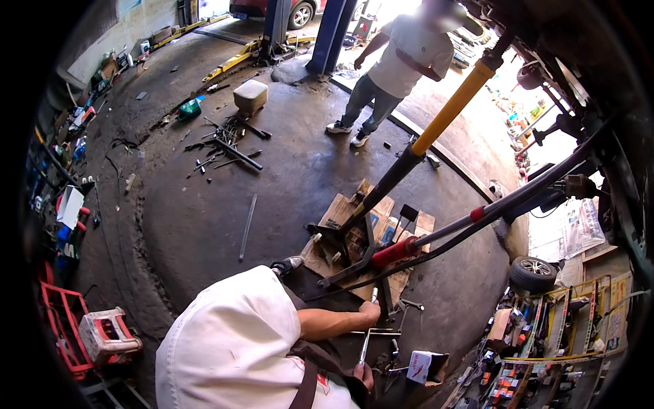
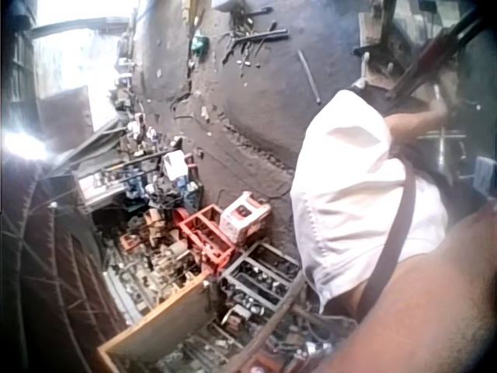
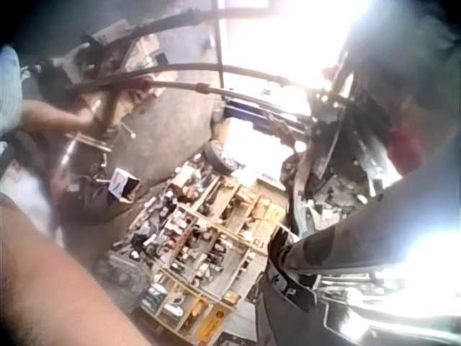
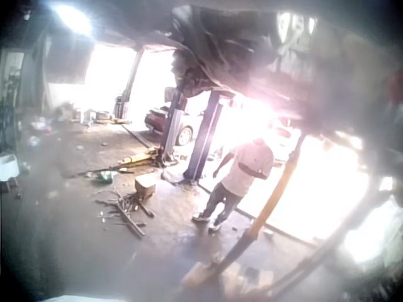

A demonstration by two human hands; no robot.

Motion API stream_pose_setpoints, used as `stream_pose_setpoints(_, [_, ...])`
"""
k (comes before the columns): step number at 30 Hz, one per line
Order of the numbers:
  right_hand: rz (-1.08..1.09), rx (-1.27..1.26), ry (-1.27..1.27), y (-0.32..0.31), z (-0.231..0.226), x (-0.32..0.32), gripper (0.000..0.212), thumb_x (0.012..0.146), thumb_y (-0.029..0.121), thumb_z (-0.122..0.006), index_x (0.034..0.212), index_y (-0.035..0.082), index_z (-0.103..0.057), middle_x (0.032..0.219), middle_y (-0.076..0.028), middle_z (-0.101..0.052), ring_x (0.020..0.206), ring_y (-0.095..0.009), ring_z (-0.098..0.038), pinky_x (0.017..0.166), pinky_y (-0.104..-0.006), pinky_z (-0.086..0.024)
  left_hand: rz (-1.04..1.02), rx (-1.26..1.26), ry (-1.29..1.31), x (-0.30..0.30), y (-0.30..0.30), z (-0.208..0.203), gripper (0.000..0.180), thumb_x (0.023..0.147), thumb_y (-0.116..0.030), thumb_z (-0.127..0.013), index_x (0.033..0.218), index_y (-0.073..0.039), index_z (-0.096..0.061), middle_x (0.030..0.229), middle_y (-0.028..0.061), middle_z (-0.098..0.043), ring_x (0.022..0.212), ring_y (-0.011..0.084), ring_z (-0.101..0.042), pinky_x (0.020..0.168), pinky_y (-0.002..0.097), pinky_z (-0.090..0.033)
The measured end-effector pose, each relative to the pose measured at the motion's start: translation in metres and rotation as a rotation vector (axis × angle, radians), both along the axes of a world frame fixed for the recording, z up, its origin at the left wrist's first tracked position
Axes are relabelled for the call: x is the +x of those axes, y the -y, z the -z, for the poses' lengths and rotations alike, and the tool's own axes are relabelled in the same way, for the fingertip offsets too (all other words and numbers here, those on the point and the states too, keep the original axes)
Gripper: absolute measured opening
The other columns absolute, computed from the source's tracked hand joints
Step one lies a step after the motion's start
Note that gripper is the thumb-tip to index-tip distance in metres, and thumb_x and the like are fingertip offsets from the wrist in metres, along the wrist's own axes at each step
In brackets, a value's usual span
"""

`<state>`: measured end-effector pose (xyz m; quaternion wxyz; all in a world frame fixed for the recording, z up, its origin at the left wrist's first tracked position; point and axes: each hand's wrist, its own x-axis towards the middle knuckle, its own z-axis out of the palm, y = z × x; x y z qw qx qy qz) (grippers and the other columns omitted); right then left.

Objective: The person works under a raised car, using a socket wrench and an impact wrench to loosen and tighten bolts on the undercarriage. They switch between tools and positions to access different fasteners.

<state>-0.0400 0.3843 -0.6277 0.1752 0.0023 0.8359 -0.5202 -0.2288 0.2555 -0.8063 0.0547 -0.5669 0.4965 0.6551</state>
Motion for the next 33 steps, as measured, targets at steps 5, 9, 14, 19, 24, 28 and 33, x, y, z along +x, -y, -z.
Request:
stream_pose_setpoints(5, [-0.168, -0.099, 0.088, -0.023, 0.021, -0.005, 0.029, 0.093, 0.027, -0.056, 0.101, -0.001, -0.059, 0.065, -0.004, -0.055, 0.054, -0.011, -0.049, 0.049, -0.0282, -0.040, 0.033, -0.007, 0.078, 0.012, -0.006, -0.017, 0.048, 0.093, -0.045, -0.052, 0.102, -0.001, -0.067, 0.094, 0.0215, -0.068, 0.088, 0.0385, -0.068, 0.073, 0.0480, -0.054])
stream_pose_setpoints(9, [0.008, -0.167, 0.143, -0.028, 0.015, 0.008, 0.028, 0.095, 0.027, -0.054, 0.099, -0.001, -0.060, 0.061, -0.003, -0.051, 0.052, -0.010, -0.046, 0.047, -0.0274, -0.037, 0.010, -0.103, 0.133, 0.009, 0.003, 0.024, 0.041, 0.092, -0.040, -0.055, 0.101, -0.002, -0.067, 0.103, 0.0227, -0.067, 0.098, 0.0426, -0.063, 0.083, 0.0494, -0.051])
stream_pose_setpoints(14, [0.346, -0.241, 0.142, -0.042, 0.006, 0.038, 0.029, 0.096, 0.026, -0.052, 0.097, -0.001, -0.062, 0.057, -0.001, -0.046, 0.049, -0.009, -0.043, 0.044, -0.0264, -0.034, -0.084, 0.081, 0.147, -0.004, 0.022, 0.118, 0.041, 0.092, -0.040, -0.054, 0.094, -0.002, -0.068, 0.082, 0.0148, -0.067, 0.075, 0.0318, -0.068, 0.062, 0.0455, -0.052])
stream_pose_setpoints(19, [0.546, -0.344, 0.035, -0.028, -0.012, 0.060, 0.029, 0.097, 0.024, -0.050, 0.096, -0.002, -0.064, 0.054, 0.001, -0.042, 0.047, -0.007, -0.038, 0.043, -0.0247, -0.030, 0.268, 0.532, -0.075, 0.046, 0.023, 0.026, 0.027, 0.093, -0.035, -0.051, 0.088, -0.011, -0.060, 0.077, 0.0048, -0.060, 0.068, 0.0212, -0.060, 0.055, 0.0365, -0.049])
stream_pose_setpoints(24, [0.566, -0.134, -0.003, -0.013, -0.027, 0.058, 0.025, 0.095, 0.021, -0.052, 0.100, 0.002, -0.067, 0.068, -0.003, -0.057, 0.063, -0.012, -0.054, 0.059, -0.0280, -0.044, 0.142, 1.008, -0.112, 0.058, 0.055, 0.036, 0.033, 0.098, -0.038, -0.043, 0.076, -0.014, -0.041, 0.060, -0.0034, -0.036, 0.045, 0.0114, -0.034, 0.041, 0.0276, -0.030])
stream_pose_setpoints(28, [0.475, 0.024, -0.139, 0.013, -0.044, 0.050, 0.022, 0.094, 0.016, -0.052, 0.102, 0.001, -0.065, 0.094, -0.016, -0.068, 0.088, -0.026, -0.067, 0.076, -0.0333, -0.050, 0.030, 0.905, 0.024, 0.063, 0.062, 0.027, 0.038, 0.100, -0.043, -0.041, 0.078, -0.012, -0.040, 0.058, -0.0044, -0.029, 0.042, 0.0086, -0.024, 0.037, 0.0233, -0.020])
stream_pose_setpoints(33, [0.377, -0.023, -0.185, 0.003, -0.019, 0.052, 0.017, 0.092, 0.014, -0.056, 0.102, 0.001, -0.063, 0.092, -0.016, -0.067, 0.084, -0.025, -0.067, 0.073, -0.0339, -0.051, 0.074, 0.964, 0.115, 0.066, 0.063, 0.039, 0.038, 0.101, -0.044, -0.037, 0.084, -0.010, -0.040, 0.058, -0.0040, -0.031, 0.043, 0.0078, -0.026, 0.037, 0.0225, -0.020])
